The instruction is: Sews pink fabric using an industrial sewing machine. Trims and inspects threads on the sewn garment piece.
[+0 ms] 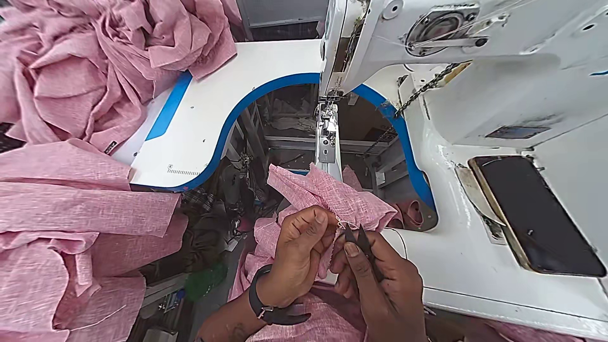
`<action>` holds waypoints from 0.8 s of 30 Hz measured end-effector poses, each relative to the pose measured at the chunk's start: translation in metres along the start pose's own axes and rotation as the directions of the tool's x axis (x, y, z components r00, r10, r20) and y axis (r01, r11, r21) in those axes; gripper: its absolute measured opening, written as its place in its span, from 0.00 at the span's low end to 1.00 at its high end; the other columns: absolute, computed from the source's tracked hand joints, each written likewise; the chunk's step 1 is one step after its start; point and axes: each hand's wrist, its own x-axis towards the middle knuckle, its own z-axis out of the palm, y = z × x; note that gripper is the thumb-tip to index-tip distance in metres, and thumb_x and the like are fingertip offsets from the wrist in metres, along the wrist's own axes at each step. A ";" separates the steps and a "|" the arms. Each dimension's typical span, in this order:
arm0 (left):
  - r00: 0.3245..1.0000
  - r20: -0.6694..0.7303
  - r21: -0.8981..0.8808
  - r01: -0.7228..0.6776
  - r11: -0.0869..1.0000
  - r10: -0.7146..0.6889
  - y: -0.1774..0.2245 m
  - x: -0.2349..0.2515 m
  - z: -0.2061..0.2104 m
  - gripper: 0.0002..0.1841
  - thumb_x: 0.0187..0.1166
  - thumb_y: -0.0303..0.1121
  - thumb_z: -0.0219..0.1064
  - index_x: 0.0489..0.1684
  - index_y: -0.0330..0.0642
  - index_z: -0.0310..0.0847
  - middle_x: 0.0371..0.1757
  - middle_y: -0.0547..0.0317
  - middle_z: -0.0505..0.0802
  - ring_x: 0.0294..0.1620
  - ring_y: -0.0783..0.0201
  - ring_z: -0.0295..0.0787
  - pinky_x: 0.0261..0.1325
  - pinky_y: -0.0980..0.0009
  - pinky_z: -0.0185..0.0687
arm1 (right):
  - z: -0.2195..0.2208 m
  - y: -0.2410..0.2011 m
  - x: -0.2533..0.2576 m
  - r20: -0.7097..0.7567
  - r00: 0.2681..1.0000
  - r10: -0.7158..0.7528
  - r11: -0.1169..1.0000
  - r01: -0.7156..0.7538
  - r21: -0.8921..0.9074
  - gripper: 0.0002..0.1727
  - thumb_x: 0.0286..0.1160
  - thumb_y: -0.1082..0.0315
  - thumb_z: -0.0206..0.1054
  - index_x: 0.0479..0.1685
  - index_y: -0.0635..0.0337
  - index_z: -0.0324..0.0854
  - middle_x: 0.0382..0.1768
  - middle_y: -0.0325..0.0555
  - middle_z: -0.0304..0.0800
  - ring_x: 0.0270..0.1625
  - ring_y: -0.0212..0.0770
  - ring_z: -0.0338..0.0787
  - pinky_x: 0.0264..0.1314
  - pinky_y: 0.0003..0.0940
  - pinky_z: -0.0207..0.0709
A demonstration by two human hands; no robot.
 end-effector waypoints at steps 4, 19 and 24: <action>0.997 -0.001 -0.173 0.077 0.982 -0.078 0.003 0.001 -0.003 0.25 0.94 0.44 0.48 0.41 0.39 0.91 0.38 0.60 0.97 0.43 0.72 0.94 0.54 0.76 0.87 | 0.002 0.002 0.001 -0.016 1.000 -0.020 1.000 0.020 -0.007 0.15 0.92 0.58 0.54 0.43 0.59 0.79 0.22 0.29 0.86 0.17 0.16 0.81 0.15 0.12 0.76; 0.990 -0.090 -0.192 0.090 0.977 -0.109 0.004 0.003 0.000 0.19 0.90 0.36 0.57 0.32 0.41 0.92 0.32 0.63 0.96 0.38 0.76 0.93 0.50 0.78 0.87 | 0.004 0.004 -0.003 0.004 0.998 -0.065 0.992 0.065 -0.106 0.17 0.92 0.55 0.54 0.44 0.59 0.80 0.23 0.30 0.87 0.19 0.15 0.82 0.19 0.10 0.76; 0.991 -0.132 0.010 -0.001 1.000 0.003 0.000 0.001 0.004 0.13 0.81 0.29 0.68 0.21 0.44 0.87 0.24 0.70 0.88 0.28 0.81 0.84 0.38 0.82 0.81 | 0.007 0.006 -0.006 -0.005 0.996 -0.086 0.991 0.085 -0.106 0.18 0.92 0.54 0.53 0.43 0.60 0.79 0.21 0.32 0.86 0.19 0.15 0.82 0.19 0.10 0.76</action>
